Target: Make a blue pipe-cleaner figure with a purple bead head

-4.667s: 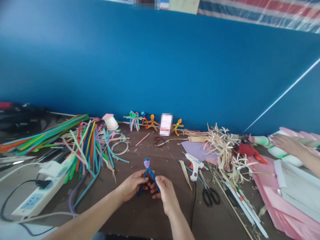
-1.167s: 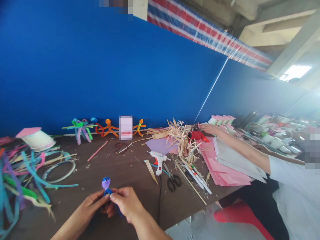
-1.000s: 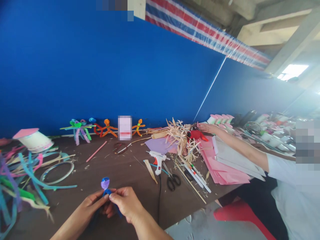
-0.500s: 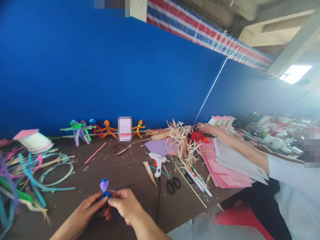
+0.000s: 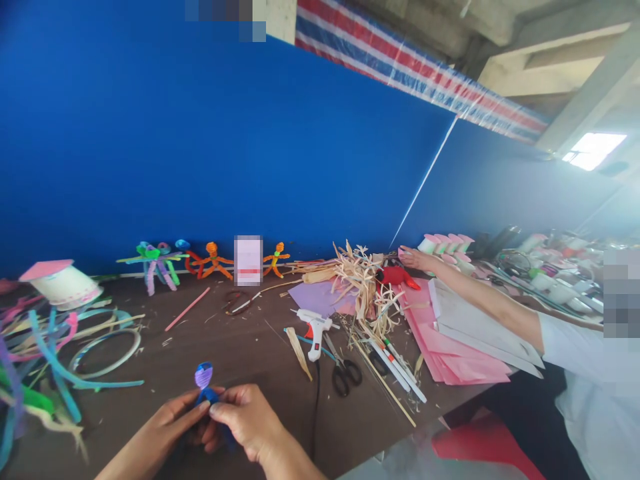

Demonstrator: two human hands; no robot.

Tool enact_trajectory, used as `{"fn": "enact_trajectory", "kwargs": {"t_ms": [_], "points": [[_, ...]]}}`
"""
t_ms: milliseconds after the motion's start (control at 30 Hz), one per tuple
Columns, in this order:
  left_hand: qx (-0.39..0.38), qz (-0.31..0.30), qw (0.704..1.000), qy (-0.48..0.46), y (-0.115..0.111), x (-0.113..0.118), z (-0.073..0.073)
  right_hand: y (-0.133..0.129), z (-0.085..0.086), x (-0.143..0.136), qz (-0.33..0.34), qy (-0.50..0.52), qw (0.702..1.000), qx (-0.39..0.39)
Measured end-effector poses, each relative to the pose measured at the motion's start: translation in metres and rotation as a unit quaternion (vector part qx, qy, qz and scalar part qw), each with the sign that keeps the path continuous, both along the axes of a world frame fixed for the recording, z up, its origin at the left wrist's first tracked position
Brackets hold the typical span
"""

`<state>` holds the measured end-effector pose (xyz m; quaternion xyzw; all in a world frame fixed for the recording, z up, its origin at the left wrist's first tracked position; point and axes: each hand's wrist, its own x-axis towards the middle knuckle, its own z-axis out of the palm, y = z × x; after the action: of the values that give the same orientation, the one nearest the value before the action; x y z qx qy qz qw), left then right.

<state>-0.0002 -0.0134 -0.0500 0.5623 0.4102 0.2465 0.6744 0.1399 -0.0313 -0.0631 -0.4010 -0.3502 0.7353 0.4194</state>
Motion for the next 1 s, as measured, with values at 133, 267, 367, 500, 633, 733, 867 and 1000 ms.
{"fn": "enact_trajectory", "kwargs": {"t_ms": [133, 267, 367, 500, 633, 733, 867, 1000], "points": [[-0.002, 0.002, 1.000, -0.006, 0.000, 0.000, -0.004, 0.000, -0.001, 0.001, -0.002, 0.001, 1.000, -0.007], [-0.003, 0.006, 1.000, -0.011, 0.000, 0.000, -0.005, 0.000, 0.000, 0.001, -0.001, -0.009, 1.000, -0.012], [0.002, 0.013, 1.000, -0.005, -0.001, 0.000, -0.001, -0.001, 0.003, 0.000, -0.006, -0.015, 1.000, -0.007], [0.009, 0.009, 1.000, 0.004, -0.001, 0.000, 0.005, -0.002, 0.005, -0.001, -0.017, -0.024, 1.000, -0.005], [0.014, -0.001, 1.000, 0.005, -0.001, 0.000, 0.005, -0.003, 0.007, -0.001, -0.017, -0.017, 1.000, -0.005], [0.021, -0.001, 1.000, 0.011, -0.001, 0.000, 0.003, -0.004, 0.009, -0.001, -0.013, -0.019, 1.000, 0.003], [0.020, 0.001, 1.000, 0.005, -0.001, 0.000, 0.003, -0.004, 0.008, -0.001, -0.008, -0.022, 1.000, 0.002], [0.015, 0.000, 1.000, -0.013, -0.002, 0.000, 0.003, -0.003, 0.006, -0.001, -0.012, -0.020, 1.000, -0.001]]}}
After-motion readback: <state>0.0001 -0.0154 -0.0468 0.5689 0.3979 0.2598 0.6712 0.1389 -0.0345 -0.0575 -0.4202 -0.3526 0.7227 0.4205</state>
